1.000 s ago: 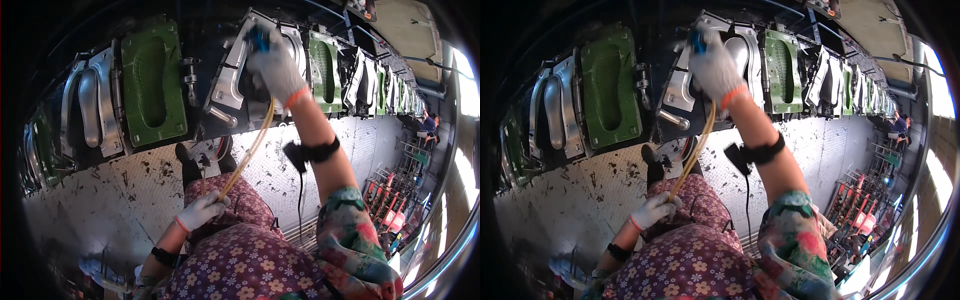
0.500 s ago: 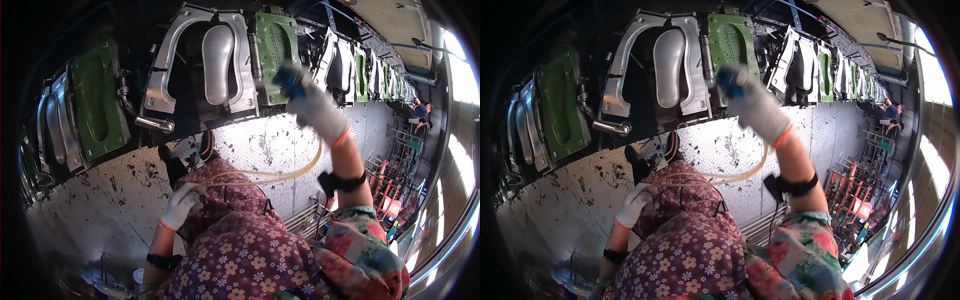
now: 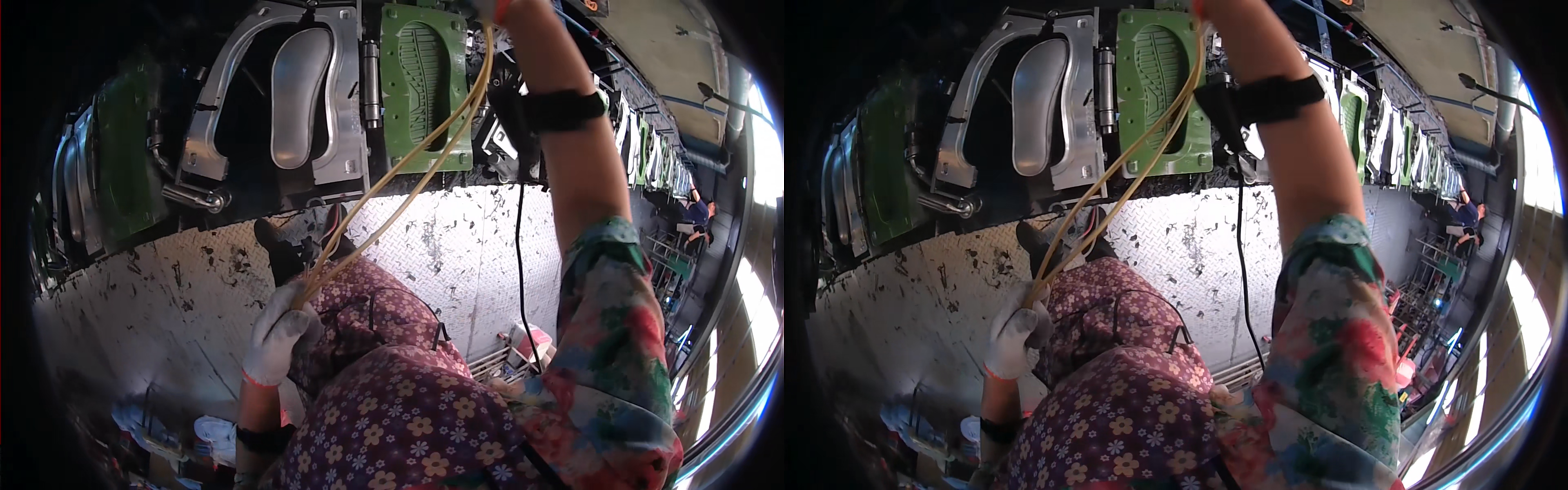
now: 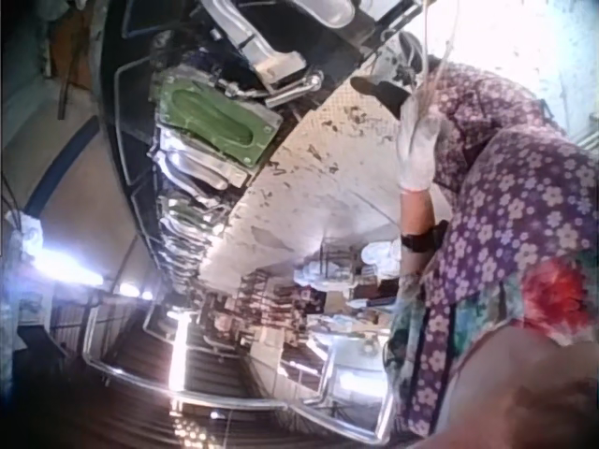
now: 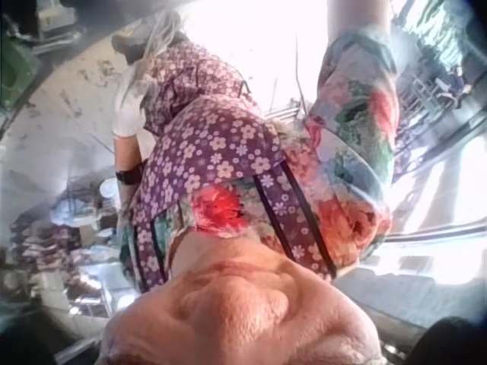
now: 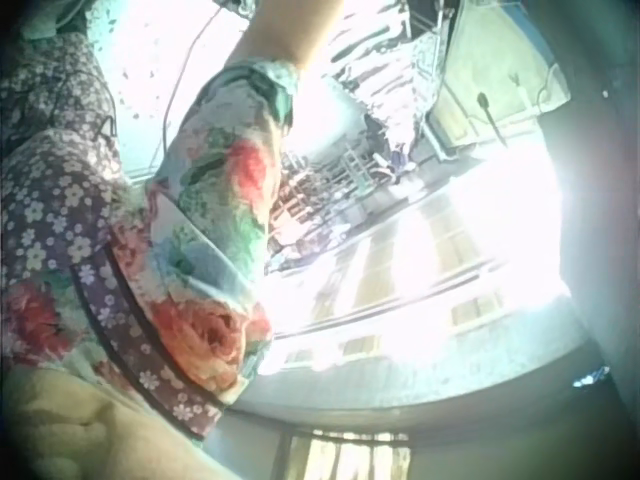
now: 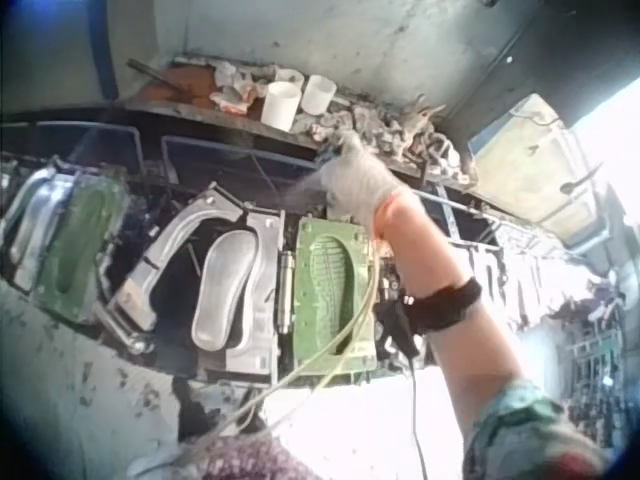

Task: Spraying a coating or release agent into shoe sole molds on a conveyor system in a factory.

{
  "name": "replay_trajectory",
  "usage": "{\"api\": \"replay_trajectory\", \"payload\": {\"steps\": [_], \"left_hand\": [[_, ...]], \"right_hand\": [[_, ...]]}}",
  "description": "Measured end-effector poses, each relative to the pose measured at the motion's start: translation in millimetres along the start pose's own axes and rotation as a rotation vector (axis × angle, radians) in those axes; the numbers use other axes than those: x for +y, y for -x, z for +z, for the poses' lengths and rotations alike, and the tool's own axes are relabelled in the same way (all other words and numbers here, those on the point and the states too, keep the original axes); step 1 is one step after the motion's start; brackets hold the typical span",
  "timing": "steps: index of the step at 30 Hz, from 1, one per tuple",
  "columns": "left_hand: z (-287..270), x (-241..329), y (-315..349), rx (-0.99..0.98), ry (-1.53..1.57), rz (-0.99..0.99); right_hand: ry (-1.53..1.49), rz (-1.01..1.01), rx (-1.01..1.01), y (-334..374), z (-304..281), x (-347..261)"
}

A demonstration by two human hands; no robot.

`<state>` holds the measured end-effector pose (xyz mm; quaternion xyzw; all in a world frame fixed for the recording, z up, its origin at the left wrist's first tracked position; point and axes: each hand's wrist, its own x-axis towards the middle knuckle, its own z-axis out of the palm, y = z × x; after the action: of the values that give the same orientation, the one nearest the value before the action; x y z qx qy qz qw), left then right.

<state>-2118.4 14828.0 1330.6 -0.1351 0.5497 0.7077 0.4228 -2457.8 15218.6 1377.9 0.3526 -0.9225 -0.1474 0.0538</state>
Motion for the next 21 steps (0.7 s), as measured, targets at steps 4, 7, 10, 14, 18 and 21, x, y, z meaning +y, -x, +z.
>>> {"api": "replay_trajectory", "payload": {"steps": [4, 7, 10, 14, 18, 21], "left_hand": [[45, -10, -19, 0.082, 0.04, 0.182], [53, -19, -24, 0.022, 0.058, 0.17], [49, -22, -24, 0.033, 0.033, 0.081], [53, -20, -23, 0.042, -0.007, -0.006], [70, -26, -28, 0.083, -0.022, -0.054], [80, -23, -41, 0.089, -0.075, -0.079]], "right_hand": [[-0.194, 0.185, -0.255, 46, -39, 8], [-1.295, 0.862, -0.014, 119, -46, -24], [-1.328, 0.905, -0.122, 184, -68, -54], [-1.492, 1.131, -0.347, 217, -95, -97], [-1.626, 1.144, -0.32, 210, -34, -110], [-1.761, 1.045, 0.434, 189, 7, -88]]}}
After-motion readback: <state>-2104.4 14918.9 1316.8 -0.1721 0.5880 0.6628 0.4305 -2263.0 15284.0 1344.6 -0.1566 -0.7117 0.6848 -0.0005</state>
